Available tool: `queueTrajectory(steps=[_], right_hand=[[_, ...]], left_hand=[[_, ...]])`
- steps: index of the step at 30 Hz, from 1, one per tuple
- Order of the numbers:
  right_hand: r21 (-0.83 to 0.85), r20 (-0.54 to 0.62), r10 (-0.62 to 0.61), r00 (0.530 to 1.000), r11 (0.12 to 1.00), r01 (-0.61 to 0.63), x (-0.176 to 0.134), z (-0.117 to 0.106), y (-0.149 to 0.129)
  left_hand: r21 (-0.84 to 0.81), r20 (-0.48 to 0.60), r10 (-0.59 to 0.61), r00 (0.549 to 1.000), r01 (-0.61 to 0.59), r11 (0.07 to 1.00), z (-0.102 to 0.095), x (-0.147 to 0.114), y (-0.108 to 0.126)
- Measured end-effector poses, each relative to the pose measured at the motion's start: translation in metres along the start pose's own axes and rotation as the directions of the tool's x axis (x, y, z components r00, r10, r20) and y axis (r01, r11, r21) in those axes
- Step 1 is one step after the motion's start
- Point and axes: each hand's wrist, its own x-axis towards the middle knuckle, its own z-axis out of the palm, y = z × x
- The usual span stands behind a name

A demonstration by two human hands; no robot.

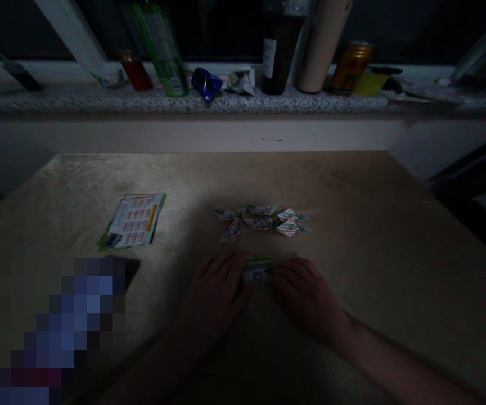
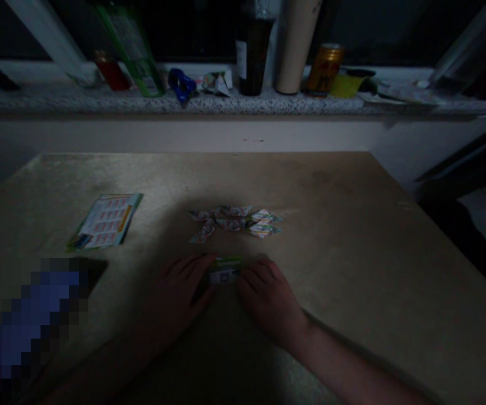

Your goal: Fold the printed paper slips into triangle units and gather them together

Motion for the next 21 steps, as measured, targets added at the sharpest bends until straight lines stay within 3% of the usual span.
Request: queueTrajectory(steps=[6,13,21], right_hand=[[-0.073,0.059,0.024,0.998,0.997,-0.019,0.013,-0.003,-0.009],[0.031,0.134,0.066,0.989,0.997,-0.071,0.023,-0.001,-0.013],[0.156,0.064,0.043,0.997,0.986,-0.053,0.017,0.004,-0.007]], left_hand=[[0.019,-0.06,0.015,0.998,-0.014,1.0,0.0,-0.001,-0.004],[0.017,-0.134,0.074,0.988,-0.073,0.997,0.004,-0.007,-0.011],[-0.208,-0.081,-0.036,0.996,0.018,0.978,0.005,-0.01,-0.012]])
